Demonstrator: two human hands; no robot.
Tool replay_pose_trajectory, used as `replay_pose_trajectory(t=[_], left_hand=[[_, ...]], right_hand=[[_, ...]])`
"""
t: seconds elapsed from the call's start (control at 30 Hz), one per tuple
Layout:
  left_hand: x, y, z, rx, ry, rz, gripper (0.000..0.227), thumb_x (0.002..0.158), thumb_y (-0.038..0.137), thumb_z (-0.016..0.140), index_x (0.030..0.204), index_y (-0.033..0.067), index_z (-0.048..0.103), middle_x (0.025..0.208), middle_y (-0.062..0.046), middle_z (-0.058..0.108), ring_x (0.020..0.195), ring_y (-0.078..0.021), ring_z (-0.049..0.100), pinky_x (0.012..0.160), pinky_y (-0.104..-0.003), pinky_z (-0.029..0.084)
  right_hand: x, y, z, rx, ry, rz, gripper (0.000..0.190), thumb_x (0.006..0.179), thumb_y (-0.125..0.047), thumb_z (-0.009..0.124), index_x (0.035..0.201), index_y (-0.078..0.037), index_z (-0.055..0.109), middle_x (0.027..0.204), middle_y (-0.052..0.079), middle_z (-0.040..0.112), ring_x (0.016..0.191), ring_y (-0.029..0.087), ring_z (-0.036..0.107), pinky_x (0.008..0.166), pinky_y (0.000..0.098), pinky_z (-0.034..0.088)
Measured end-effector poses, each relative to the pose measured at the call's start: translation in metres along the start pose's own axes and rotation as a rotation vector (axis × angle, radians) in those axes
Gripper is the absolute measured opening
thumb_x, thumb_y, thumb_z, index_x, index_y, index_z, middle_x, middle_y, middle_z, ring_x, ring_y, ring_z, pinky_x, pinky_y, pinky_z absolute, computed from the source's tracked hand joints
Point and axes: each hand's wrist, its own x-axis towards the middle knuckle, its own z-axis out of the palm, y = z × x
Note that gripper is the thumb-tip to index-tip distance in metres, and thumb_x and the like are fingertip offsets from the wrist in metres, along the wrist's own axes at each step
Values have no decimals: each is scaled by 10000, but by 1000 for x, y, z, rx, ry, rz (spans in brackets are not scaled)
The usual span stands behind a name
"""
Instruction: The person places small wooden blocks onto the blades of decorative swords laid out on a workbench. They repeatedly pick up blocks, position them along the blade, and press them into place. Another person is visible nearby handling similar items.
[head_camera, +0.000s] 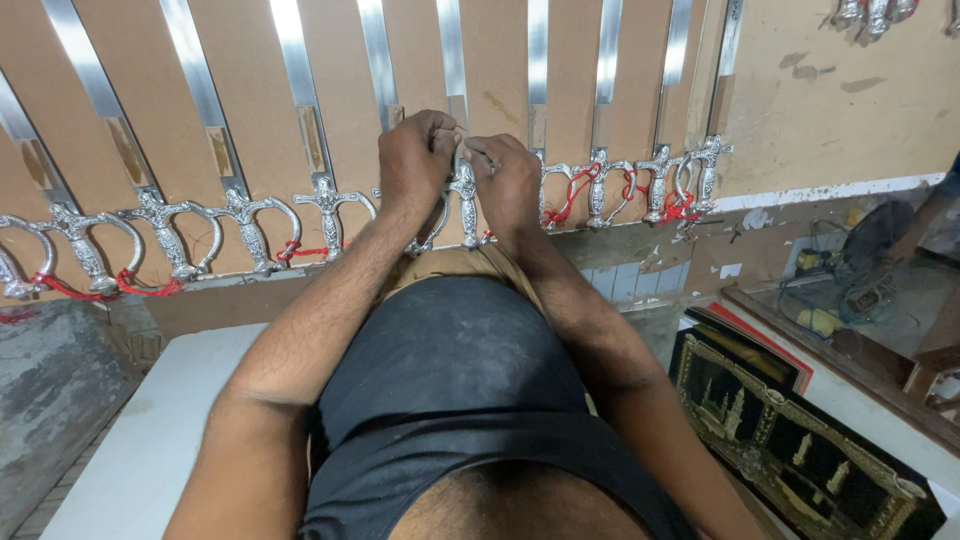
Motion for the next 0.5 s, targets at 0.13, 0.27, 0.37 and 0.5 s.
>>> replay_pose_trajectory(t=[0.13,0.27,0.37,0.5], left_hand=[[0,2,0,-3,6,-7,104,921,3,691,1004,-29,744,856,-152,776,805,-213,790,724,-323,608],[-1,4,0,43,-6,-7,108,906,12,716,1000,-29,751,859,-168,770,784,-228,776,715,-334,595],[1,5,-1,30,-1,-9,114,895,18,726,997,-27,752,861,-167,770,791,-230,776,720,-334,595],[2,5,-3,12,-3,9,107,887,26,742,979,-27,752,826,-151,771,757,-211,779,686,-327,596]], right_hand=[[2,2,2,-22,-2,-16,174,869,69,705,1025,10,757,977,153,740,907,280,750,799,363,588],[2,6,4,-28,-14,-20,167,862,79,707,1011,18,752,980,161,728,901,282,744,796,365,588],[2,9,6,-18,-27,-18,161,864,85,709,1000,15,759,968,160,724,887,282,739,784,370,580],[5,15,8,25,-31,-18,171,855,72,706,993,-4,772,945,139,735,869,264,747,774,349,590]])
